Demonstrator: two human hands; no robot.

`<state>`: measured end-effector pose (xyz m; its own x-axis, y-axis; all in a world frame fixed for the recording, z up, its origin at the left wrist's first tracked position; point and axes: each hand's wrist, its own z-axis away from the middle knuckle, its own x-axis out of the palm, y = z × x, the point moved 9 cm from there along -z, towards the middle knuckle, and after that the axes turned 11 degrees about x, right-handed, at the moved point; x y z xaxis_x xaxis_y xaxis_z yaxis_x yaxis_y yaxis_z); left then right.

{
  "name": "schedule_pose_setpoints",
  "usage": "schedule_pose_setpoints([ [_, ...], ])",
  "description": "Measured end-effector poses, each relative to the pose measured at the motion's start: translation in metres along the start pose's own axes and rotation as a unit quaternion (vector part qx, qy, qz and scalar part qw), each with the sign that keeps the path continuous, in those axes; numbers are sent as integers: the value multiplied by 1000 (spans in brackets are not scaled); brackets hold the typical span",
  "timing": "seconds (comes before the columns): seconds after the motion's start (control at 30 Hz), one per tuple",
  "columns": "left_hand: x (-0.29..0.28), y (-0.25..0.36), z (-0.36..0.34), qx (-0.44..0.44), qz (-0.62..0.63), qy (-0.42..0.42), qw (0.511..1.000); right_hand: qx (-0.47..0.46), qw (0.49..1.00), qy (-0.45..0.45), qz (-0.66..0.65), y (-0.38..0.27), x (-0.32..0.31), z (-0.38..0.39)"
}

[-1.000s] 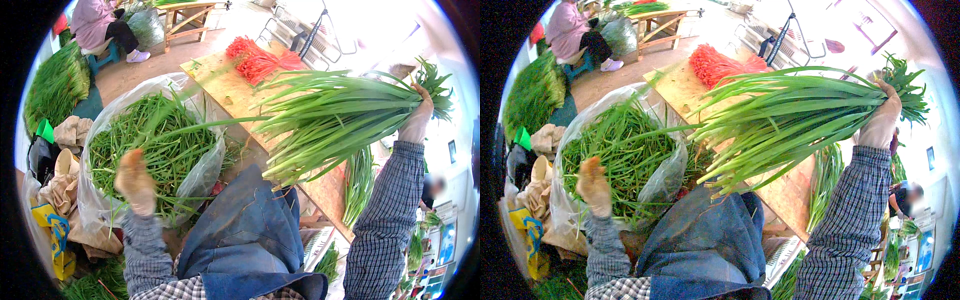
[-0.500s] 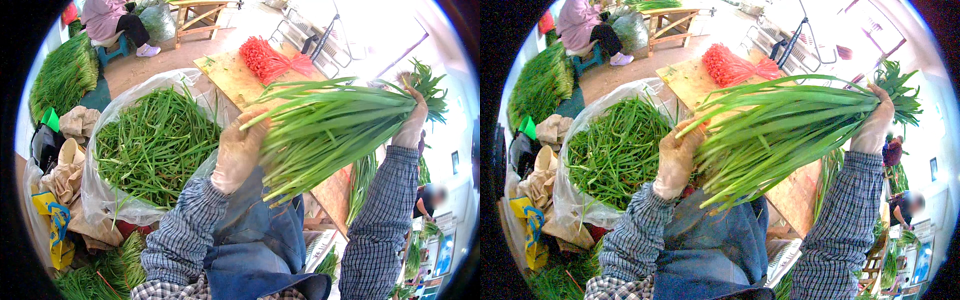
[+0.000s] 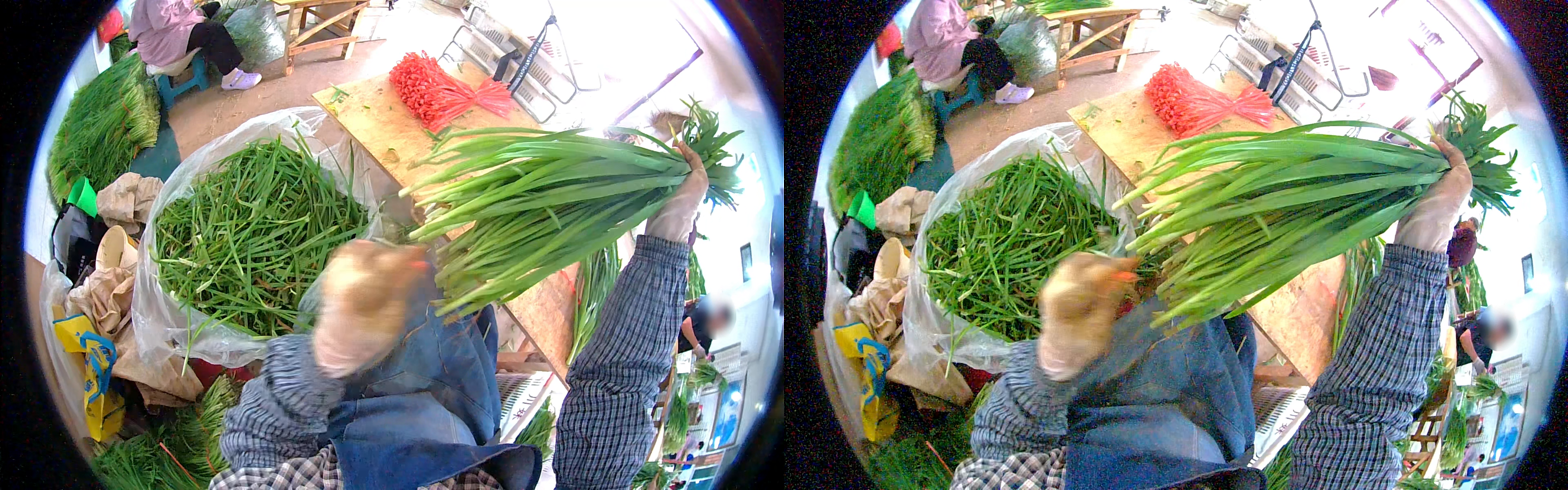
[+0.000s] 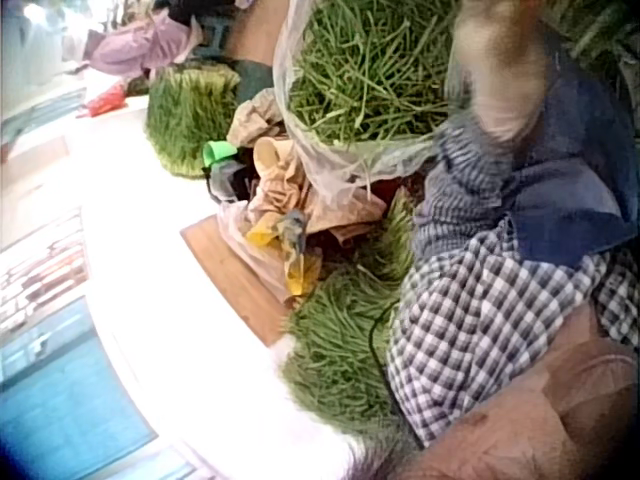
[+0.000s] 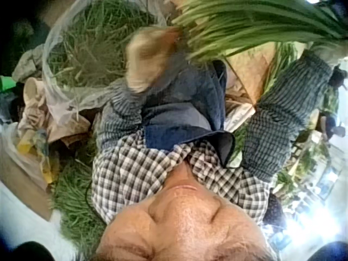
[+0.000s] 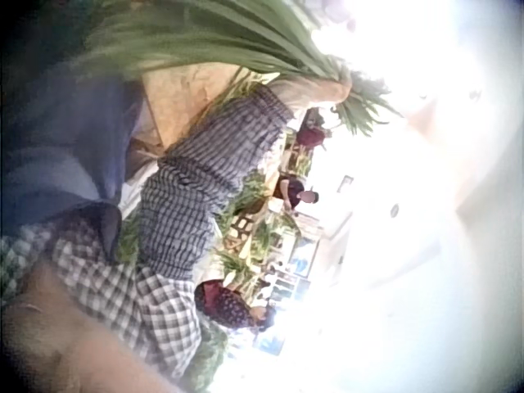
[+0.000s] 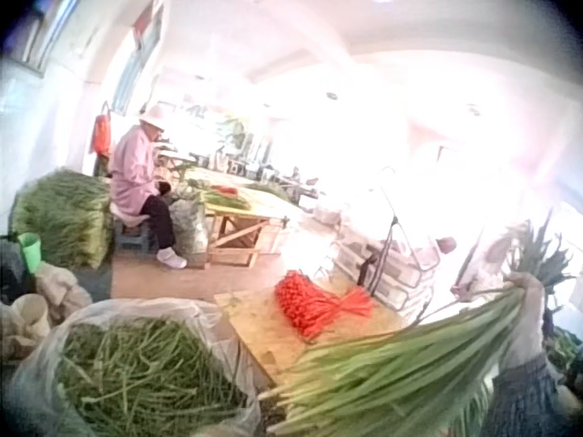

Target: The person picks up a bunch of green vegetables from a basket, arranges them on a wooden board, and ties them together using a red plastic string.

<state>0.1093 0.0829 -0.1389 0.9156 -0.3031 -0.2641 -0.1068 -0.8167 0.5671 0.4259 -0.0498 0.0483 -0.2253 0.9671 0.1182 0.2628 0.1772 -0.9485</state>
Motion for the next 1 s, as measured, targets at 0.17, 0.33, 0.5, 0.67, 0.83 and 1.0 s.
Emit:
schedule_pose_setpoints([
  [0.17,75,-25,-21,-211,146,-160,953,-55,997,-22,-40,-18,7,13],
  [0.33,103,-43,-25,-270,460,56,844,-7,997,-28,-77,-6,15,18],
  [0.5,117,-55,-16,-271,490,62,826,-16,1000,10,-4,-7,10,21],
  [0.67,90,-65,0,-142,190,-2,972,-10,1000,14,6,1,10,21],
  [0.83,-38,-124,42,-149,19,144,978,-38,999,-17,-26,4,-2,0],
  [1.0,-119,-118,51,-110,-536,-68,834,-34,999,43,5,2,-11,-12],
])
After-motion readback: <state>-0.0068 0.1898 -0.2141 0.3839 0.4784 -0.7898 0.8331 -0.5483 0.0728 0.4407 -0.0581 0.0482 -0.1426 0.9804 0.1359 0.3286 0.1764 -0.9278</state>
